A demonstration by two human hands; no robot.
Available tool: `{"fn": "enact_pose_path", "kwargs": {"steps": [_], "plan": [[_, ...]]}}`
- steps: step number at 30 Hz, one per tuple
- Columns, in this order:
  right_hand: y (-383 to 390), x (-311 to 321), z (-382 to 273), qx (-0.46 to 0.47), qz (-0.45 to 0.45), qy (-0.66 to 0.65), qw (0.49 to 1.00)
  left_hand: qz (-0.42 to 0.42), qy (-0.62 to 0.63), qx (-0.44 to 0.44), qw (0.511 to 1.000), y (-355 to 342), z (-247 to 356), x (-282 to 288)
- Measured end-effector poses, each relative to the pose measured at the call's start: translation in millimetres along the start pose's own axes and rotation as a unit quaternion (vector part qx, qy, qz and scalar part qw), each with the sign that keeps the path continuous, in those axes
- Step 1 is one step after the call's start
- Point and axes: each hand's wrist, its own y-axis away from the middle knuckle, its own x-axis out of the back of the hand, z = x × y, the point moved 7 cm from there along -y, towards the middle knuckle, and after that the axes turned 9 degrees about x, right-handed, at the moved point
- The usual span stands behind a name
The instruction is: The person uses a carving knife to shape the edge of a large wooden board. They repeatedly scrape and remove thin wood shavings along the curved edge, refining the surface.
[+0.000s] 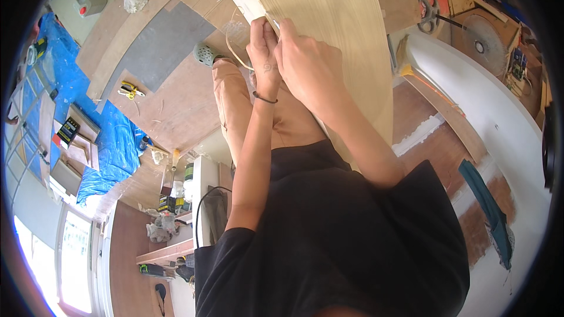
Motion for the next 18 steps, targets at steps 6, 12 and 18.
{"fn": "enact_pose_path", "kwargs": {"steps": [6,12,18], "plan": [[1.5,0.4,-0.6,0.005,0.001,0.009,1.000,0.016,-0.008,-0.021,1.000,-1.0,-2.6,1.2],[-0.6,2.2,-0.4,0.013,0.010,0.008,1.000,0.001,-0.007,-0.021,1.000,-0.9,-7.4,0.8],[-11.2,0.4,-2.0,0.026,0.015,0.011,0.999,-0.004,-0.046,-0.053,0.998,10.8,-16.7,-1.1]]}}
